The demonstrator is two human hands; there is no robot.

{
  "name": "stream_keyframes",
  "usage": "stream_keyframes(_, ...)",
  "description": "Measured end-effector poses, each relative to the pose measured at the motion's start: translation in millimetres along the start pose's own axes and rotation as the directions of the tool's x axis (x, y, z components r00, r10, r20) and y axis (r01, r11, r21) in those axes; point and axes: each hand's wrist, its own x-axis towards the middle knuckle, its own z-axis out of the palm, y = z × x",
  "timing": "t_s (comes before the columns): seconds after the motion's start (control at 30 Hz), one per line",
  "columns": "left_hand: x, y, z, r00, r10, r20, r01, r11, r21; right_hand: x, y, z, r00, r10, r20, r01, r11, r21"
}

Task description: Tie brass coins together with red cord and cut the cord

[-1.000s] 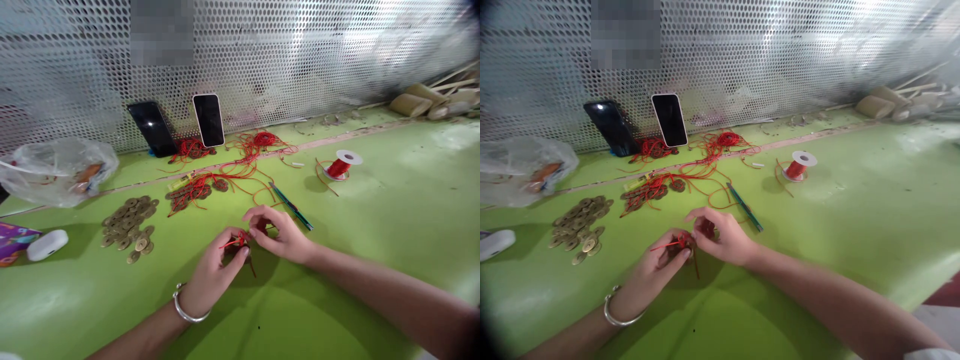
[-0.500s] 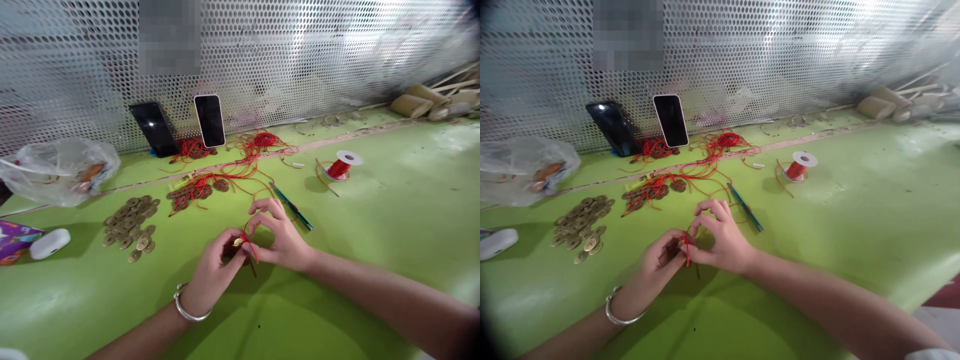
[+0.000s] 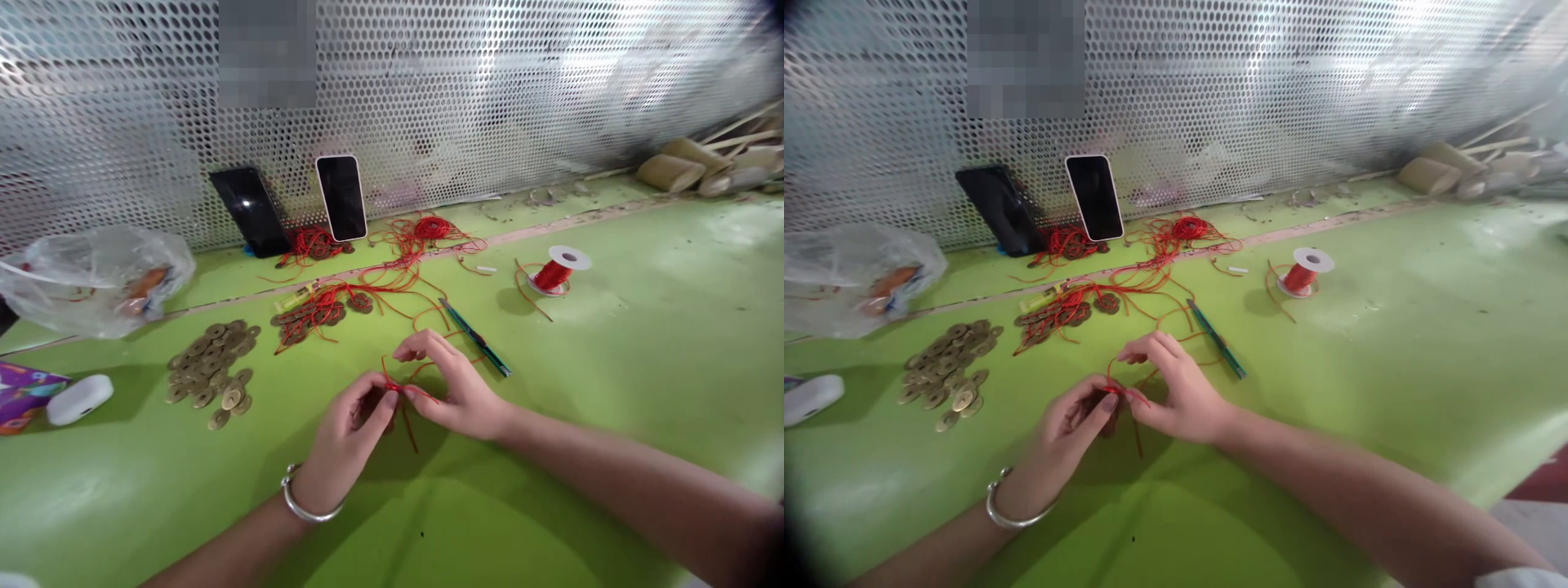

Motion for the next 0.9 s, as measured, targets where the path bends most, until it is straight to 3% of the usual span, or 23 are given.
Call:
stream_keyframes(0.13, 0.6, 0.1, 0.9, 0.999, 0.030, 0.018, -0.030, 0.999, 0.040, 0.0, -0.7, 0.3, 0.998, -0.033, 0.052, 0.033, 0.999, -0.001)
stream_keyframes(0.33, 0.4, 0.3, 0.5, 0.999, 0.022, 0.043, -0.024, 0.999, 0.046, 0.4, 0.4, 1.6, 0.999, -0.037, -0.030, 0.036, 0.998, -0.042)
stream_keyframes(0.63, 1.2, 0.1, 0.6, 1.000, -0.017, 0.010, 0.017, 0.999, 0.040, 1.5, -0.7, 1.8, 0.997, -0.035, -0.071, 0.034, 0.999, -0.021)
stream_keyframes(0.9, 1.9, -3.0, -0.1, 0.999, -0.016, -0.029, 0.015, 1.000, -0.023, 0.9, -0.4, 2.0, 0.999, -0.006, -0.037, 0.005, 1.000, -0.020)
